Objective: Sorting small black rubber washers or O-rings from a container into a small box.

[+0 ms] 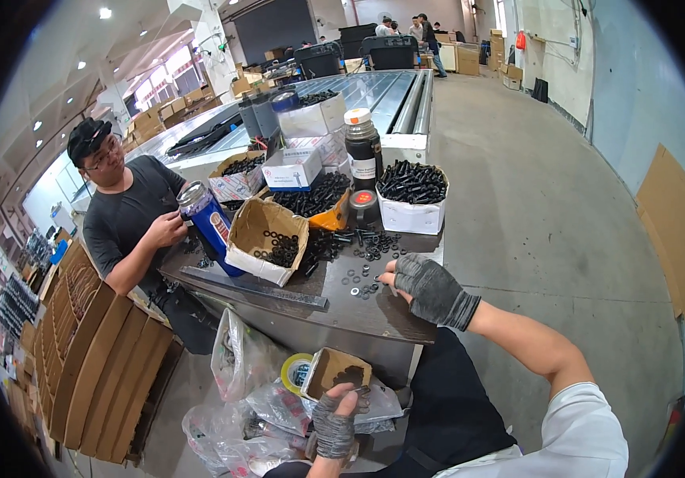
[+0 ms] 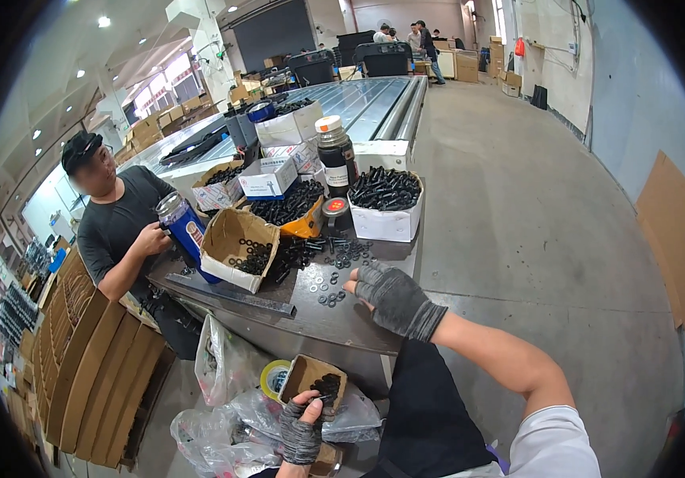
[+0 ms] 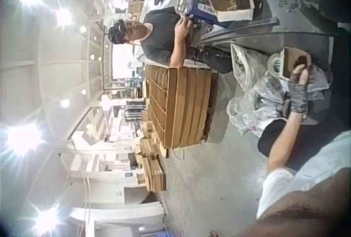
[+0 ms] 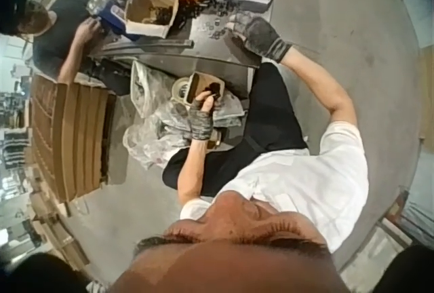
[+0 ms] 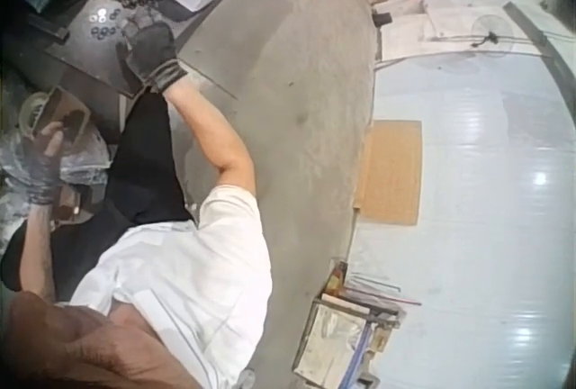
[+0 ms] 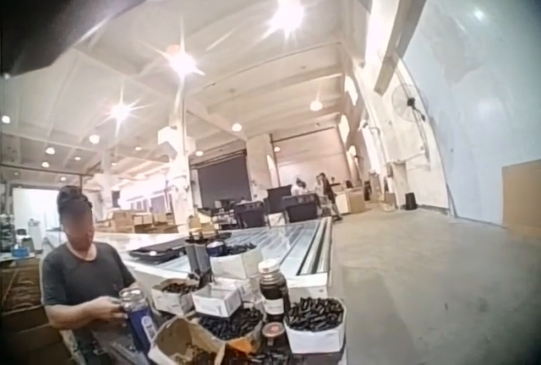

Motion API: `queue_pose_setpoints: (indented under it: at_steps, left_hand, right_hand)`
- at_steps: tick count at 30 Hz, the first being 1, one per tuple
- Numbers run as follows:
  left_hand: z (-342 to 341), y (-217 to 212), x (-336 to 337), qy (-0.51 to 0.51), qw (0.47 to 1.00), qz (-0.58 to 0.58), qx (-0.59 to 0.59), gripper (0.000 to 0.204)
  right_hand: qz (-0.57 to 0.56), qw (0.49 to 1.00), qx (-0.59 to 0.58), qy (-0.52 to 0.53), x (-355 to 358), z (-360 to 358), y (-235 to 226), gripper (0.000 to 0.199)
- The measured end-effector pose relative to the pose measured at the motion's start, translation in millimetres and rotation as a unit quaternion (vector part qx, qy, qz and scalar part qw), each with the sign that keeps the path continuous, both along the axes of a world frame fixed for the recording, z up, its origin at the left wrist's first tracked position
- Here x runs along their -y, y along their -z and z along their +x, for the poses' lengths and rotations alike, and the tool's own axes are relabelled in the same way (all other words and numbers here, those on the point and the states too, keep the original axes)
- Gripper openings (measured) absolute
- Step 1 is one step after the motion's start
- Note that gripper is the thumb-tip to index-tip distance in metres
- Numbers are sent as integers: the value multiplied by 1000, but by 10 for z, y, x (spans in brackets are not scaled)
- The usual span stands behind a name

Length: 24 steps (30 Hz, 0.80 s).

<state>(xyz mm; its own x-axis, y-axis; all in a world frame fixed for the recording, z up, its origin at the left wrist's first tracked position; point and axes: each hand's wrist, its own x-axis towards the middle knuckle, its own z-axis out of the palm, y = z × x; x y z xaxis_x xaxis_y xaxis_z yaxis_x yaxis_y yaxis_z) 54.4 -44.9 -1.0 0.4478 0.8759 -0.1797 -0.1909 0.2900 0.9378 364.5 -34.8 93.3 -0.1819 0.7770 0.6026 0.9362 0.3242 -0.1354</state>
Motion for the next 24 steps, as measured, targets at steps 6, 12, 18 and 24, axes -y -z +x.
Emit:
queue_pose_setpoints:
  at_steps: [6,12,18,24]
  left_hand:
    - [-6,117,-27,-6,1000,11,14,25]
    - [-34,30,-14,14,1000,3,5,24]
    - [-38,68,-37,9,1000,21,8,23]
    - [-4,68,-66,8,999,20,24,23]
  right_hand:
    - [-47,997,39,47,-162,-195,87,26]
    - [-85,994,-69,21,-249,-188,75,21]
    - [-52,994,90,-20,-13,-197,86,27]
    - [-7,991,116,-71,146,-204,22,30]
